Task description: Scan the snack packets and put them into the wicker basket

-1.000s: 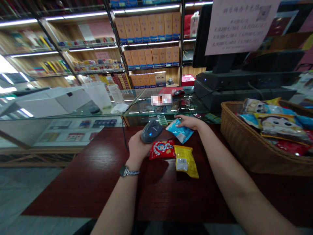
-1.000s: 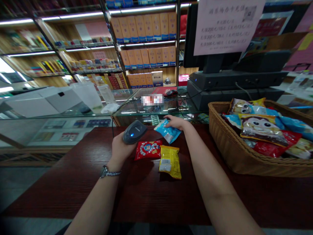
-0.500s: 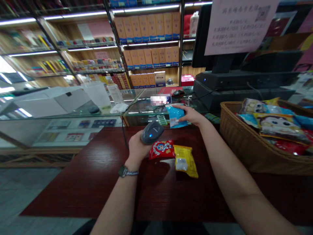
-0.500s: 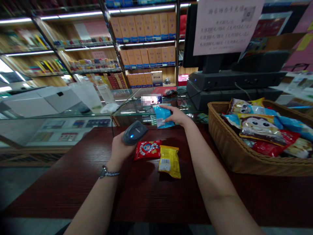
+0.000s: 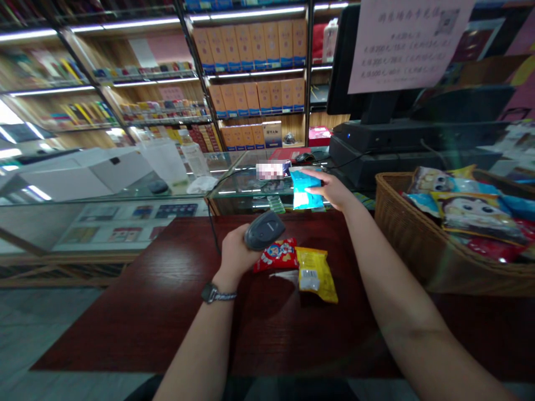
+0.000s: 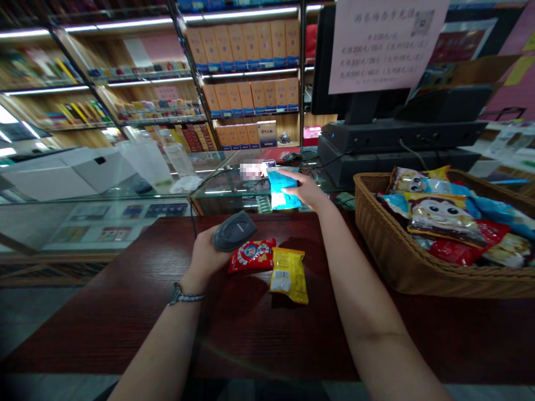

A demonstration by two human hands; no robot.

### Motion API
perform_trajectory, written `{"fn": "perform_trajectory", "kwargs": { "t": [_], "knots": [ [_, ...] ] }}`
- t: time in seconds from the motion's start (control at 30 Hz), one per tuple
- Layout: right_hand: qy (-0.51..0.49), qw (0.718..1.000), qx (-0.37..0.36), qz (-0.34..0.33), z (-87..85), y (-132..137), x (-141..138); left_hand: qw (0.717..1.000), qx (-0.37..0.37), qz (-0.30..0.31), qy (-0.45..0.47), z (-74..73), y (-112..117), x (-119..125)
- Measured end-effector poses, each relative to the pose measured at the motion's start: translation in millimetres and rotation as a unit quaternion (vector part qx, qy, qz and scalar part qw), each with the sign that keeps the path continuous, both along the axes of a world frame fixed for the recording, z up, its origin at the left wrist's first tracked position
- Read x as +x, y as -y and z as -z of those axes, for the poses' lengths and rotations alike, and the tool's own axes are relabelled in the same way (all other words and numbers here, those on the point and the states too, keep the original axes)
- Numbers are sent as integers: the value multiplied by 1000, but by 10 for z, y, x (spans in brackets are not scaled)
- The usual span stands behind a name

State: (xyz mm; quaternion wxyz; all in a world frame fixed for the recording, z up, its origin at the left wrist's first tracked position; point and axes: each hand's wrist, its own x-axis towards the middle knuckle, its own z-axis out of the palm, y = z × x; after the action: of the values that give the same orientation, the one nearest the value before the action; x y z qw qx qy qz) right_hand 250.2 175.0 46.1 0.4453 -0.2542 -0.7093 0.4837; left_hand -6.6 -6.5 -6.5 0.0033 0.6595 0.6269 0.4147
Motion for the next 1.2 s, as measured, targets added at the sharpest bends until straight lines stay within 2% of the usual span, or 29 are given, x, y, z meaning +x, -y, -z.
{"fn": "perform_trajectory", "kwargs": {
  "t": [0.27, 0.5, 0.67, 0.93, 1.0, 1.07, 1.13, 1.2],
  "knots": [
    [45, 997, 58, 15, -131, 99, 29, 999, 16, 27, 16, 17, 9, 8],
    [92, 994, 60, 31, -157, 112, 27, 998, 28, 46, 27, 12, 11, 16],
    [78, 989, 116, 51, -190, 129, 59, 997, 32, 58, 26, -7, 23, 27],
    [87, 989, 106, 63, -181, 99, 51, 997, 43, 57, 26, -49, 40, 35],
    [101, 979, 140, 105, -237, 116, 52, 997, 47, 58, 27, -51, 37, 27],
    [122, 954, 199, 189, -344, 168, 100, 997, 51, 60, 26, -52, 32, 17],
    [145, 908, 252, 303, -478, 253, 217, 996, 56, 65, 24, -53, 27, 6],
    [153, 854, 273, 415, -596, 355, 402, 995, 61, 72, 21, -56, 20, -3]
  ]
}}
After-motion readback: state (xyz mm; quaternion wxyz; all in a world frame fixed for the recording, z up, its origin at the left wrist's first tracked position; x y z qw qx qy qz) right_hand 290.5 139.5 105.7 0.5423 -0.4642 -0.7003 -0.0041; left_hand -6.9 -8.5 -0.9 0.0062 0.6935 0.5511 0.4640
